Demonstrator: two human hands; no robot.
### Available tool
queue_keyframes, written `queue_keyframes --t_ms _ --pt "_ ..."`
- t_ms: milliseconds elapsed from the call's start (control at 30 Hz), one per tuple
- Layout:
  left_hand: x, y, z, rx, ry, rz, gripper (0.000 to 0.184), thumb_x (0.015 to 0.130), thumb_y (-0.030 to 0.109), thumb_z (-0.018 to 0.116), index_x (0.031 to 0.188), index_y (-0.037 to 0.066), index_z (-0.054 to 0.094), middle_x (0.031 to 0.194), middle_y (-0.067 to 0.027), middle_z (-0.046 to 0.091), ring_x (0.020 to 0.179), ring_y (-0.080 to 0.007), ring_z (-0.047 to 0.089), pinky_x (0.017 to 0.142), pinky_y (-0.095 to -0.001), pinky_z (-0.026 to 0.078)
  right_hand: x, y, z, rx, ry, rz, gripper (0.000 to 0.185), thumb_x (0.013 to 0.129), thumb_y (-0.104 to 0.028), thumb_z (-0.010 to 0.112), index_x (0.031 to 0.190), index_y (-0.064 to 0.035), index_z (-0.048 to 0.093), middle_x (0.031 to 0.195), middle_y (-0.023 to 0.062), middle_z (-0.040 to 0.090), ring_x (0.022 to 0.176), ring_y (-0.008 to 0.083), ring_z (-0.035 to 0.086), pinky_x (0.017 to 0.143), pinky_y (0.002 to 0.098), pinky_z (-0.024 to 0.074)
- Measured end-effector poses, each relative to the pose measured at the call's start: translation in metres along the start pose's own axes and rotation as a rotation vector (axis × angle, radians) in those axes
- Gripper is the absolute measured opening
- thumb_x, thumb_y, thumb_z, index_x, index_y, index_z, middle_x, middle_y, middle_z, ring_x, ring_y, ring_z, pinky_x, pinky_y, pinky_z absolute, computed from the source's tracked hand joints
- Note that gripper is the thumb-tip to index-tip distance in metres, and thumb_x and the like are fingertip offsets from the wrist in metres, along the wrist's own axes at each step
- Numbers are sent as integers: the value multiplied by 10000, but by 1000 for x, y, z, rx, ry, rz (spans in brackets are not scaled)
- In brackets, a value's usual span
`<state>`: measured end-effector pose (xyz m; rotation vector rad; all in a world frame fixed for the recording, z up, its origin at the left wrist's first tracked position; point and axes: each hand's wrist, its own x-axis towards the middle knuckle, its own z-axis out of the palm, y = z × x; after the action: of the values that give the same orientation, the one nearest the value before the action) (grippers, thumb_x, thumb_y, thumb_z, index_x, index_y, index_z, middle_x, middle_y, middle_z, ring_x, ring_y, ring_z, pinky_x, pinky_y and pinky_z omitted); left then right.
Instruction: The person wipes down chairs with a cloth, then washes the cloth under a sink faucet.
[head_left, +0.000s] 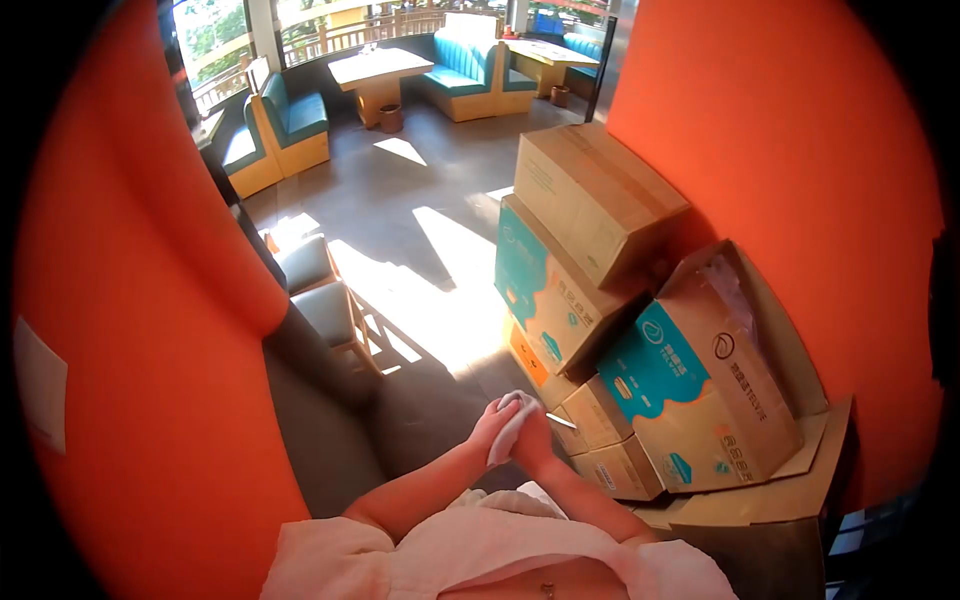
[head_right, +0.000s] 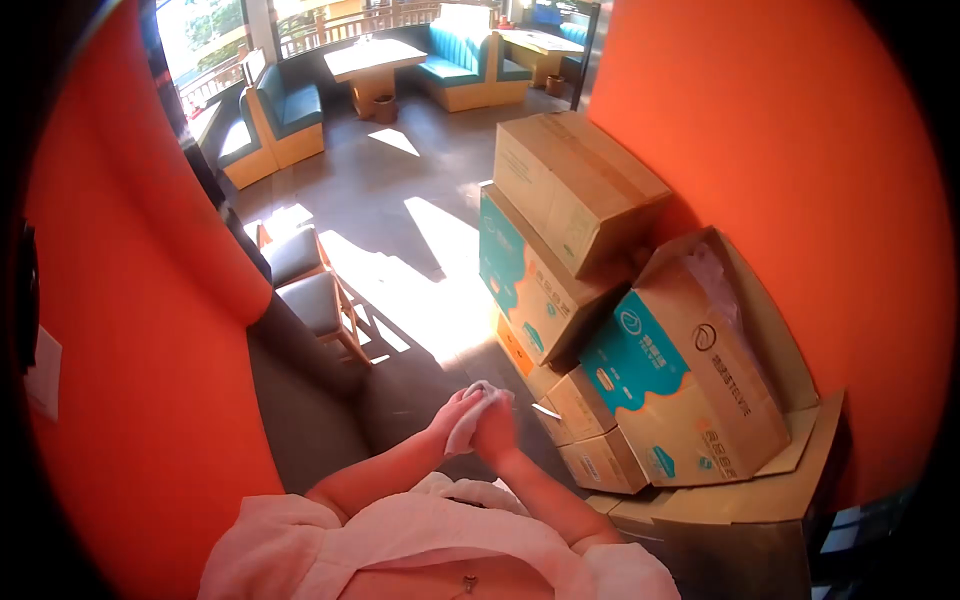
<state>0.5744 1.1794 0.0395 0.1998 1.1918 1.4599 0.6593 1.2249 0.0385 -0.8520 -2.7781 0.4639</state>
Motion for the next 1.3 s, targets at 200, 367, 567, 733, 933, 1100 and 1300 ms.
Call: queue_keyframes --t_ms 200,367,567,733,933,1100,1300 --pt "84 51 -63 -239 368 -83 327 886 293 457 1035 18 553 907 -80 601 787 -169 585 682 -283 478 123 12 29 227 184 -517 402 693 -242 601 1048 -82 505 969 114 567 977 252 506 878 371 377" --pt "131 123 -104 -567 67 184 268 880 282 477 934 42 582 915 -57 580 811 -148 560 716 -266 463 267 -50 -90 167 -529 -833 133 666 -183 601 790 -144 631 857 44 604 867 233 560 772 347 425" --pt "163 174 -132 -449 -271 80 273 869 292 504 999 58 556 938 -39 565 806 -123 549 689 -251 461 263 -187 -194 1295 -580 -1787 128 681 -231 605 741 -120 624 847 61 523 906 252 458 702 358 403" --pt "195 222 -159 -318 297 15 303 863 304 520 1058 74 535 942 -16 553 806 -103 538 662 -241 457 317 -192 -197 1446 -900 -1878 209 725 -291 556 686 -99 628 803 64 583 862 250 539 721 382 439" --pt "286 281 -249 -343 257 25 276 874 224 494 1101 70 525 965 -16 565 821 -101 542 689 -252 458 428 -277 -142 978 -685 -1717 198 708 -236 588 835 -87 617 857 56 519 914 228 466 751 334 366" --pt "298 383 -277 -235 284 148 343 888 287 473 1165 87 492 957 13 542 830 -62 497 695 -220 432 496 -293 -134 1020 -681 -1683 98 697 -197 550 761 -137 591 804 8 542 840 184 509 715 316 366" --pt "279 498 -292 -544 627 505 335 912 273 418 1184 83 468 1053 -21 519 937 -113 500 802 -257 415 702 -286 -57 1268 -682 -1430 142 736 -51 581 868 -47 532 916 93 522 831 256 519 718 340 414"
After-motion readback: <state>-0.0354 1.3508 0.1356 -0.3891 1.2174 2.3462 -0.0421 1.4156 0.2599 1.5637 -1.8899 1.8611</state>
